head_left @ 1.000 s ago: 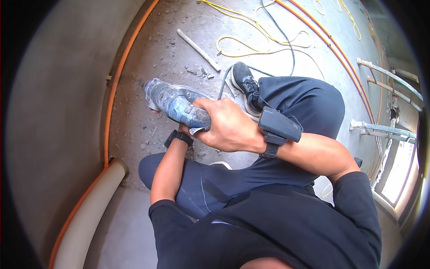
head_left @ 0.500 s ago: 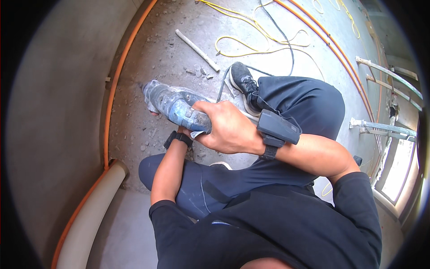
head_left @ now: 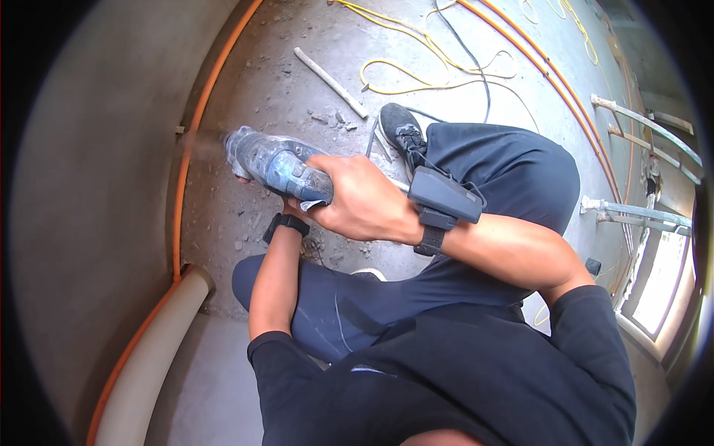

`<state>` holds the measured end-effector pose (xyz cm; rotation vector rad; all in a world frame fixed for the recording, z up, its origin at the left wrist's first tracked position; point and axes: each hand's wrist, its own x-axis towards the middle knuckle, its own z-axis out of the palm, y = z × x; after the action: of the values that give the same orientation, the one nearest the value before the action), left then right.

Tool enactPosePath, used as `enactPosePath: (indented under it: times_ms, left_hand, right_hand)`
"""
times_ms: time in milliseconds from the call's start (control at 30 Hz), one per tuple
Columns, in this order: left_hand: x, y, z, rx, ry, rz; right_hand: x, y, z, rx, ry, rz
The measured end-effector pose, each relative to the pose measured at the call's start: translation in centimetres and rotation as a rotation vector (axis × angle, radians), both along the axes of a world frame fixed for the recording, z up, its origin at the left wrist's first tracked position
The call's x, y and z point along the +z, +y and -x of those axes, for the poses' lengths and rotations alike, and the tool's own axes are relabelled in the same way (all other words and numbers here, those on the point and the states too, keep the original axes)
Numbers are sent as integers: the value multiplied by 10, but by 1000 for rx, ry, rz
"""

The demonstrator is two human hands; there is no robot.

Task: The person uses a demolition hammer to drill into a concrete wall and then uses a piece of conduit to clear debris from a narrow channel in the wall.

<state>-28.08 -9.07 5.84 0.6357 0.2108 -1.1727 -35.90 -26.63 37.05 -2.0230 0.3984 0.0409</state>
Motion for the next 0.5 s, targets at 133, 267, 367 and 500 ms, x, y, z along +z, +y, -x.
enactPosePath:
  times_ms: [133, 267, 367, 500]
  left_hand:
    - [-7, 2, -3, -18, -113, 112]
    - [-51, 5, -10, 80, 117, -217]
    - [-80, 12, -7, 23, -180, -135]
    - [-93, 7, 4, 140, -108, -92]
  right_hand:
    - [1, 4, -2, 33, 69, -13]
    - [3, 9, -5, 51, 81, -30]
    - [7, 14, -9, 85, 72, -19]
    - [19, 16, -7, 130, -1, -37]
